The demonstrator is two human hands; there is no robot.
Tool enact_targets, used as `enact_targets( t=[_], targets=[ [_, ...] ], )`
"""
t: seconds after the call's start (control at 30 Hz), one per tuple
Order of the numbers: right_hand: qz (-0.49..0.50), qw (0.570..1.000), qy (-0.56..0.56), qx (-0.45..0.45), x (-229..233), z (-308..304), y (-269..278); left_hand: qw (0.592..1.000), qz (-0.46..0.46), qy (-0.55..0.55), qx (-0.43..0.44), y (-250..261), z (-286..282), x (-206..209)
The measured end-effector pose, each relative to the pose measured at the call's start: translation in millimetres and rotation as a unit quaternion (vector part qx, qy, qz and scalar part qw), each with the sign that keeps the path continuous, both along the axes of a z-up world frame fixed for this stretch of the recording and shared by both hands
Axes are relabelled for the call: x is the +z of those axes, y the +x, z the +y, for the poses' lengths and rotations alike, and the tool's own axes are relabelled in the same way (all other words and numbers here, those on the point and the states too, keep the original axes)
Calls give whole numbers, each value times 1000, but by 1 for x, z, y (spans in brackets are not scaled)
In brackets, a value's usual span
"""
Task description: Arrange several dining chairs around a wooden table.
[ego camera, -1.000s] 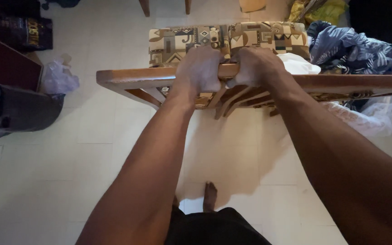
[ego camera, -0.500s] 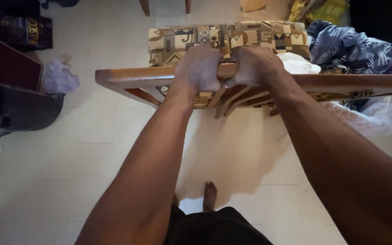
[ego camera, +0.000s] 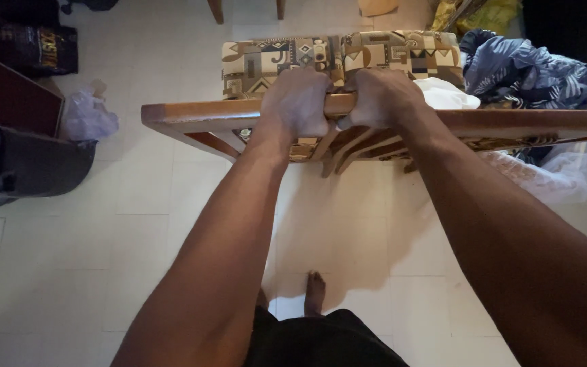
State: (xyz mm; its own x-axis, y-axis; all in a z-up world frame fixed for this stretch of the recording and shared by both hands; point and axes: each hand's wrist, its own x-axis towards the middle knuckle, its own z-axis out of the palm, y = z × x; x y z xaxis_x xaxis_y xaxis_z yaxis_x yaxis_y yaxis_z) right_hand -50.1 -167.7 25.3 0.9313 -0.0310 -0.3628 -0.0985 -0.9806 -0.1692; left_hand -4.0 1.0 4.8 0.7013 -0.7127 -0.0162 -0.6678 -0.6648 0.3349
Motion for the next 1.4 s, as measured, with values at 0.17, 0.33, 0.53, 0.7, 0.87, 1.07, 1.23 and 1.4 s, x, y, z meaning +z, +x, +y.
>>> enact_targets(
  t=[0.17, 0.33, 0.53, 0.7, 0.87, 1.07, 1.23, 1.4],
  targets=[
    [12, 1000, -2, -2, 3, 2, 1, 1000, -10, 11, 2, 2, -2, -3],
    [20, 1000, -11, -10, 5, 3, 0, 1000, -5, 12, -4, 0, -2, 1],
    [19, 1000, -20, 1, 2, -1, 1, 1000, -5, -6, -3, 2, -1, -2],
    [-34, 999, 14, 30, -3, -6, 1, 999, -30, -20, -20, 3, -1, -6],
    [-8, 999, -6, 32, -6, -3, -3, 1000, 9, 18, -16, -2, 2, -9],
    [64, 997, 14, 33, 3, 1, 15, 999, -14, 0, -52, 9, 5, -20],
    [103, 991, 13, 83, -22, 28, 54, 999, 29, -40, -7, 17, 56, -2],
    [88, 985, 75, 125, -33, 65, 96, 997, 51, 32, 47, 33, 133, 19]
  ],
)
